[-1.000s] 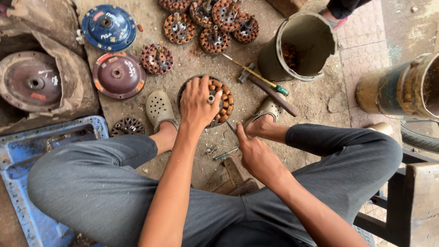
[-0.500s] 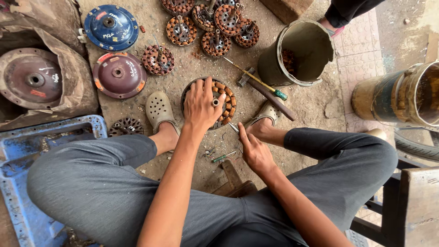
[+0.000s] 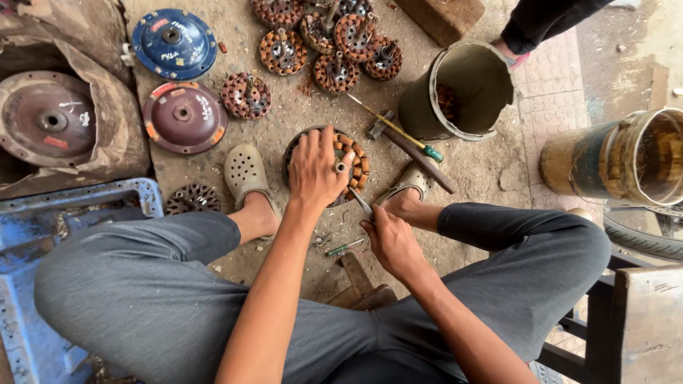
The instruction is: The person sits on the floor and uses pliers to pull copper windings from a motor stator. They remove the windings and place them into a nearby bucket.
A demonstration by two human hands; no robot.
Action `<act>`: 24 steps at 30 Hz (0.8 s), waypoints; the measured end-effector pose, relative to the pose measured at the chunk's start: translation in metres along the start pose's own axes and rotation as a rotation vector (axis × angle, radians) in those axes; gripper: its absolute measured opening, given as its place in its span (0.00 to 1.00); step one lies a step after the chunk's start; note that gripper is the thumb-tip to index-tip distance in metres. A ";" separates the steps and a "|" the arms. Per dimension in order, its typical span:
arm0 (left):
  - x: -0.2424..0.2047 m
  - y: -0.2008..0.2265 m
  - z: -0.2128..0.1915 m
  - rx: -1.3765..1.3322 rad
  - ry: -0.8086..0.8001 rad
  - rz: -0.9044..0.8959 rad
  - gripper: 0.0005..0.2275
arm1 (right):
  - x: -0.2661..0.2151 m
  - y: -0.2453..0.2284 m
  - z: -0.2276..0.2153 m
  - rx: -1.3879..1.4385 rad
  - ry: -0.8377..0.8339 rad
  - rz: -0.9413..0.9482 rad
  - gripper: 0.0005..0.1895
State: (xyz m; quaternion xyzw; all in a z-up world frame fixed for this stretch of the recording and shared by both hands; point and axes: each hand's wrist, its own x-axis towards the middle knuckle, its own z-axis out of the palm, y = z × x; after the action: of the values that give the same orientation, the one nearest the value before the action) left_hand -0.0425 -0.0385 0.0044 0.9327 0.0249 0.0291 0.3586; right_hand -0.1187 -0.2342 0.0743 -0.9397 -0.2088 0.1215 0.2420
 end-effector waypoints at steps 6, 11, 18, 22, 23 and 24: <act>0.000 -0.002 0.006 0.081 0.112 0.017 0.26 | 0.024 0.028 -0.017 0.465 -0.528 0.437 0.20; -0.001 -0.004 0.008 0.094 0.182 0.092 0.25 | 0.027 0.051 -0.019 1.013 -0.740 0.591 0.20; -0.002 -0.005 0.000 0.031 0.190 0.140 0.23 | 0.001 0.061 0.031 1.840 -0.733 0.564 0.25; -0.004 -0.002 -0.007 0.052 0.212 0.167 0.23 | -0.010 0.053 0.038 1.890 -0.617 0.601 0.25; -0.005 -0.002 -0.008 0.042 0.215 0.164 0.23 | -0.013 0.053 0.040 1.810 -0.609 0.630 0.25; -0.003 -0.003 -0.010 0.035 0.224 0.162 0.22 | -0.011 0.055 0.040 1.726 -0.604 0.650 0.25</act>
State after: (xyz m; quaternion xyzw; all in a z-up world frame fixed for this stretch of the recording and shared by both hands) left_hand -0.0462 -0.0302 0.0100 0.9286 -0.0102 0.1616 0.3338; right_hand -0.1239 -0.2665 0.0137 -0.3796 0.1685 0.5302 0.7392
